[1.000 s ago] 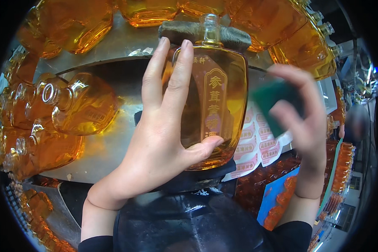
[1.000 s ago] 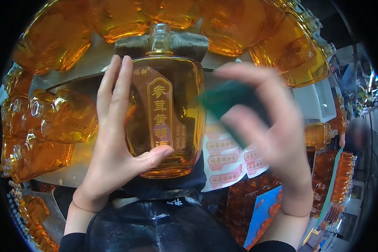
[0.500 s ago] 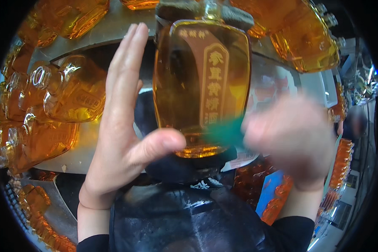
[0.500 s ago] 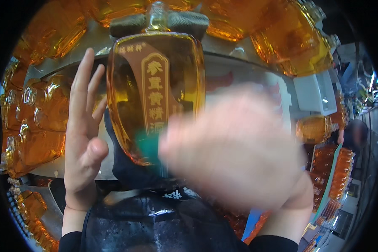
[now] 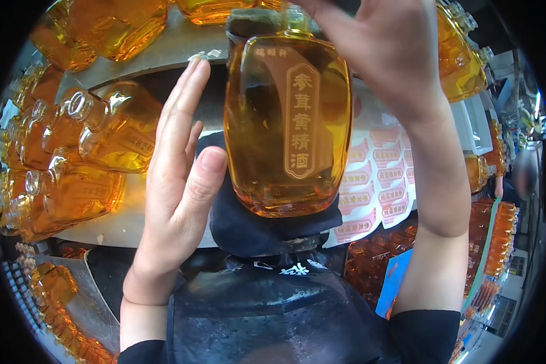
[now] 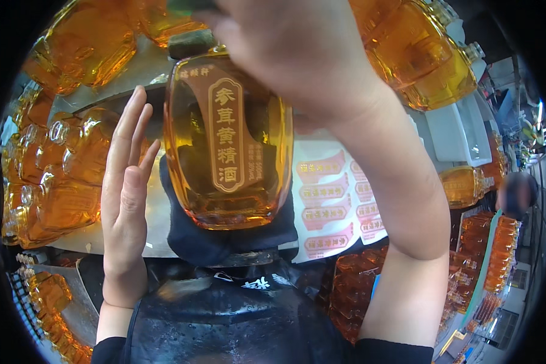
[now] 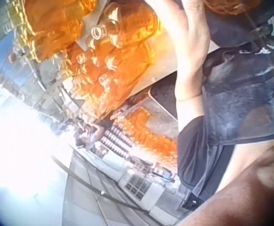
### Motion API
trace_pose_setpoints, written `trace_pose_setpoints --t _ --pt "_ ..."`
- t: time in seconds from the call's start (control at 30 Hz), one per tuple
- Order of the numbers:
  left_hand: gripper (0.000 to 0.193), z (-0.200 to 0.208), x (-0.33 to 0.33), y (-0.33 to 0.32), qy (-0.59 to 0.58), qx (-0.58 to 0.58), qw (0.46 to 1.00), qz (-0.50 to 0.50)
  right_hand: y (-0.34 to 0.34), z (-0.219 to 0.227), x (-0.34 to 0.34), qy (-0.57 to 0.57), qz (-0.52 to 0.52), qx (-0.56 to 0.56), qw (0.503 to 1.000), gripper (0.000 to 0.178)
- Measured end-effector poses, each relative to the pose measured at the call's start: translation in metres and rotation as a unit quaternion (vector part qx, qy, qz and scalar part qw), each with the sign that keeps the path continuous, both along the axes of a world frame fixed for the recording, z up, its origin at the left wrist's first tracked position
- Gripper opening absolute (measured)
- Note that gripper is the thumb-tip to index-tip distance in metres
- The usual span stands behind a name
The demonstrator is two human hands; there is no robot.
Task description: The person repeatedly picks up amber-colored glass bottles from a table, applies a rectangular label to the front of each bottle, and smooths it down with a green plastic scraper. After labeling, the person places the bottle into a row of finished units on the left side of the workspace.
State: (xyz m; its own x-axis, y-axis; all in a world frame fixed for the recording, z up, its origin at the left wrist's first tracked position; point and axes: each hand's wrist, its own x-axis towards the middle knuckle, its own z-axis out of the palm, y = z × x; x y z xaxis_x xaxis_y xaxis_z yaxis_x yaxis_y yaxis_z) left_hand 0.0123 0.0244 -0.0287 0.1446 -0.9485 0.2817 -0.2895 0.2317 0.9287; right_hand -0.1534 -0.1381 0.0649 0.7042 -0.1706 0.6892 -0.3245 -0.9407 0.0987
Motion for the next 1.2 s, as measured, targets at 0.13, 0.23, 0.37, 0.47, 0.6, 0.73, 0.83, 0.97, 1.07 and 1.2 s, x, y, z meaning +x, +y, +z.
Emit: trace_pose_setpoints --t 0.13,0.23,0.37,0.47,0.6,0.73,0.83,0.97,1.07,1.2 --pt "0.068 -0.006 0.012 0.006 0.001 -0.007 1.000 0.030 0.085 -0.035 -0.017 0.122 0.102 0.091 0.983 0.015" --pt "0.066 0.002 0.020 -0.005 -0.033 -0.018 0.999 0.021 0.090 -0.024 -0.015 0.103 0.129 0.142 0.976 0.017" --pt "0.056 0.013 0.017 -0.030 -0.099 -0.107 0.989 -0.018 0.038 -0.027 -0.041 0.027 0.068 0.029 0.997 0.032" --pt "0.053 0.023 0.010 -0.055 -0.179 -0.137 0.974 -0.026 0.116 -0.039 -0.074 0.098 0.137 0.198 0.966 0.024" --pt "0.033 0.054 0.005 -0.097 -0.443 -0.240 0.864 0.016 0.126 -0.020 -0.088 0.056 0.113 0.298 0.946 0.019" --pt "0.026 0.088 -0.009 -0.103 -0.514 -0.049 0.856 0.023 0.127 -0.023 -0.106 -0.091 0.024 0.326 0.941 0.023" --pt "0.016 0.097 -0.018 -0.037 -0.221 -0.226 0.949 -0.027 0.119 -0.056 -0.153 -0.168 0.038 0.304 0.937 0.021" --pt "0.017 0.092 0.023 0.098 -0.180 -0.176 0.966 0.061 0.077 -0.087 -0.177 -0.215 -0.006 0.393 0.894 0.022" --pt "0.025 0.106 0.060 0.193 -0.170 -0.191 0.927 0.273 0.059 -0.081 -0.177 -0.204 0.012 0.383 0.901 0.023" --pt "0.020 0.110 0.111 0.277 -0.196 -0.149 0.856 0.456 0.042 -0.085 -0.166 -0.207 0.016 0.428 0.880 0.023"
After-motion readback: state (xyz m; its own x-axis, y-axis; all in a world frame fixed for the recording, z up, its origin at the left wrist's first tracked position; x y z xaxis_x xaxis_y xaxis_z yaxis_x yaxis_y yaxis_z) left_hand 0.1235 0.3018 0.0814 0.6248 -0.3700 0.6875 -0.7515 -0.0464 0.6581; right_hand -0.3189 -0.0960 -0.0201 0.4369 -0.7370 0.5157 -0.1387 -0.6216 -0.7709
